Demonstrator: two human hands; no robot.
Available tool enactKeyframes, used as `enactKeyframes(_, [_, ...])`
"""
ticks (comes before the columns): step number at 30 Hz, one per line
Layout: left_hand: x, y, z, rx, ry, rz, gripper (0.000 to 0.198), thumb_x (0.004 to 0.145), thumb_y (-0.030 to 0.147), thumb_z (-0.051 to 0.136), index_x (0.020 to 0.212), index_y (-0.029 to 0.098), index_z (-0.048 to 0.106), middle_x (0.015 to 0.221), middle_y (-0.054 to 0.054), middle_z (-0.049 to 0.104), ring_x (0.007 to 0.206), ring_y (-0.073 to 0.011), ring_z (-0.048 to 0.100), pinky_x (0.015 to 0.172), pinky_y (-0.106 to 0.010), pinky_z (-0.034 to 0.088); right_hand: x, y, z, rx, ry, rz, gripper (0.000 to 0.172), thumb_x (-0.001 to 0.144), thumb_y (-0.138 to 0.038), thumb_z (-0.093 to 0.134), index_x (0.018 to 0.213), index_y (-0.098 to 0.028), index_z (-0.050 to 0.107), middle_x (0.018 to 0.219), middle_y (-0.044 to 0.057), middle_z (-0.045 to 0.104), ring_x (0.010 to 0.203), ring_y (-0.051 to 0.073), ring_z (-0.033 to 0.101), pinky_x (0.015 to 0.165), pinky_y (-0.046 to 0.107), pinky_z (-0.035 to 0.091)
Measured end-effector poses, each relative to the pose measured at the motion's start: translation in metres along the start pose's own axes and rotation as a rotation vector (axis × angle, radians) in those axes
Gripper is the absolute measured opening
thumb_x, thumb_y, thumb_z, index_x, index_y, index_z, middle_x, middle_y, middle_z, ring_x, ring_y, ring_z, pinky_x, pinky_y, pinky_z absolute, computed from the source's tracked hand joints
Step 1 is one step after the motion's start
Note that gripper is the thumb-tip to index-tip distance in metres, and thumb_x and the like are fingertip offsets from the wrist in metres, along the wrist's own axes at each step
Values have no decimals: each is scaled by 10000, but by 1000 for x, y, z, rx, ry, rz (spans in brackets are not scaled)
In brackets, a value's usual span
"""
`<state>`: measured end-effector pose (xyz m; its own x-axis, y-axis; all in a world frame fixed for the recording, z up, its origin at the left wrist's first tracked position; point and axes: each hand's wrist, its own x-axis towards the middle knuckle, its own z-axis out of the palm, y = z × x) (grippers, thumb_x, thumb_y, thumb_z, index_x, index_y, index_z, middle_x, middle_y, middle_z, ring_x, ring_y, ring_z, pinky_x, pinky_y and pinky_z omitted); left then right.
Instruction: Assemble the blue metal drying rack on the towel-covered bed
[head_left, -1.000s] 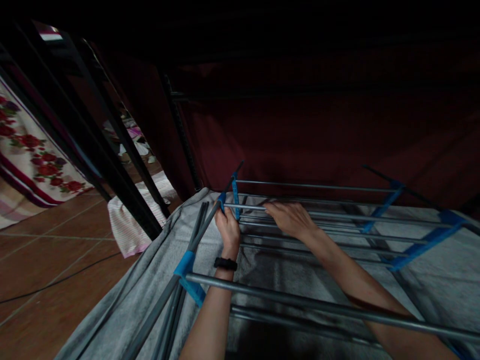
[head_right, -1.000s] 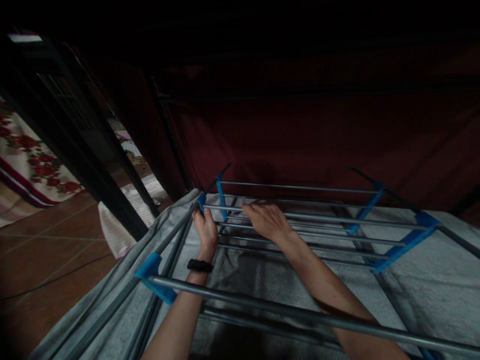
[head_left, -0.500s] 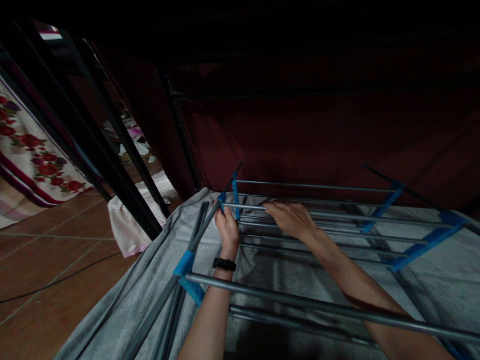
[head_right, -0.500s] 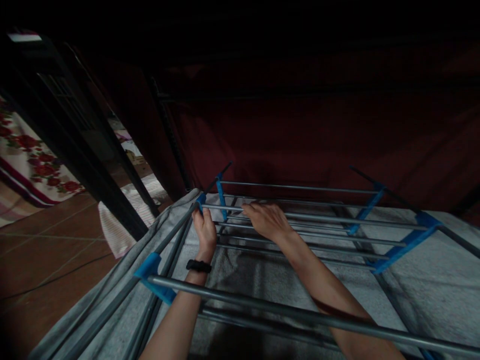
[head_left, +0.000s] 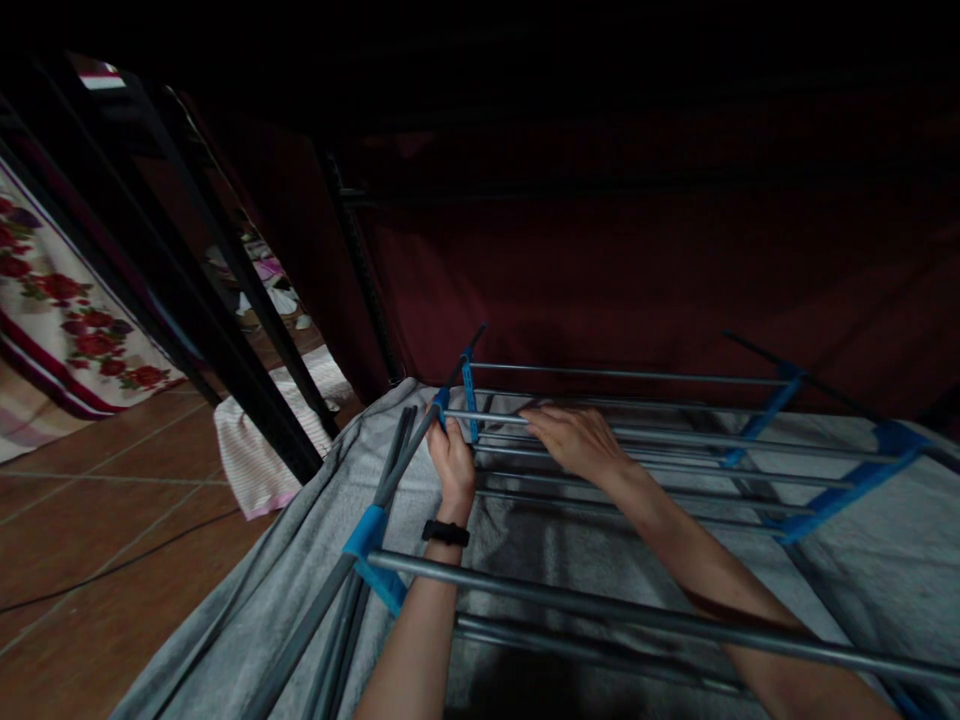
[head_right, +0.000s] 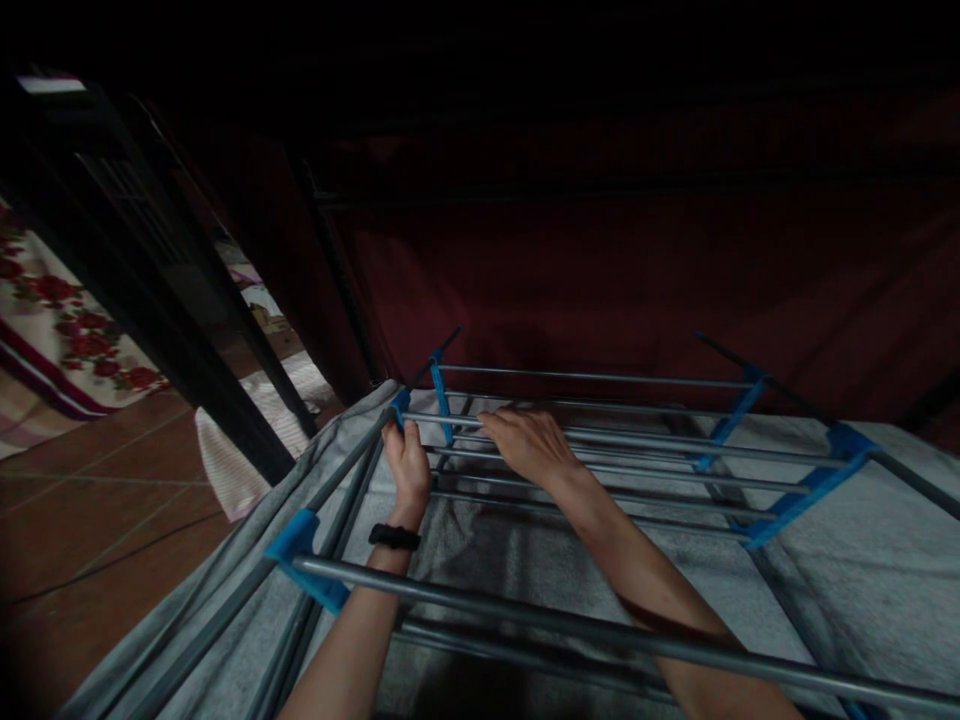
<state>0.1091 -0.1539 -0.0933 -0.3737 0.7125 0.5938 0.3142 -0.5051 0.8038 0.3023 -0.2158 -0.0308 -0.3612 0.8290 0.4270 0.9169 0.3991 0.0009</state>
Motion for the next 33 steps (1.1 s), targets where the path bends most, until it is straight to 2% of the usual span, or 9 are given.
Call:
enactKeyframes(6, [0,-3,-2,7,-17,-5,443,944,370,378,1295,137,518,1386,-150,509,1333,-240,420,1152,-377,276,1,0,3,-19,24,5,356,1007,-364,337,1247,-305,593,1133,25,698,923,170,662,700,265,439])
enactKeyframes(12, [5,1,-1,45,12,-27,449,944,457,342,1158,136,571,1243,-160,583,1203,-261,507,1081,-411,348,2,-2,-4,-41,18,0,324,1005,-346,353,1222,-295,588,1111,16,700,942,166,648,711,263,437])
enactKeyframes(17, [12,2,0,81,21,-59,431,924,506,346,933,145,582,944,-108,611,975,-255,562,957,-429,423,2,0,-3,-60,39,-24,329,999,-382,374,1261,-299,555,1083,6,702,938,168,637,704,268,439])
enactKeyframes(19, [15,0,-1,114,17,-70,398,911,504,357,820,168,550,816,-64,571,854,-233,550,887,-413,450,-1,4,-2,-67,48,-10,337,994,-309,386,1301,-309,524,1088,2,698,938,165,632,710,269,440])
enactKeyframes(22, [18,-4,-4,140,1,-57,378,906,483,346,743,182,508,763,-50,538,794,-223,528,855,-416,454,-13,14,-3,-74,70,43,405,961,-188,402,1337,-300,499,1110,12,689,947,158,619,765,276,441])
enactKeyframes(25, [17,-1,-6,197,-25,-43,389,913,466,330,780,164,537,822,-89,574,855,-255,547,886,-460,450,-33,27,-7,-106,114,131,400,934,-156,432,1304,-261,539,1084,34,688,949,173,602,831,305,424])
enactKeyframes(28, [6,9,-10,233,-61,39,439,939,434,299,1010,114,591,1094,-183,596,1113,-321,520,1013,-521,388,-54,38,-12,-152,176,234,362,940,-163,429,1264,-231,575,1055,59,685,986,200,573,894,352,389])
enactKeyframes(31, [-12,13,-20,266,-50,108,508,924,438,364,1305,133,506,1394,-187,447,1356,-327,354,1142,-509,279,-70,46,-16,-172,210,278,338,951,-172,420,1240,-214,589,1020,70,675,997,213,549,912,377,365])
enactKeyframes(33, [-28,9,-33,346,-47,47,593,871,475,444,1370,157,471,1440,-173,400,1364,-343,354,1135,-519,312,-78,50,-18,-174,231,290,324,956,-172,414,1220,-208,597,1001,70,667,985,212,539,907,377,360])
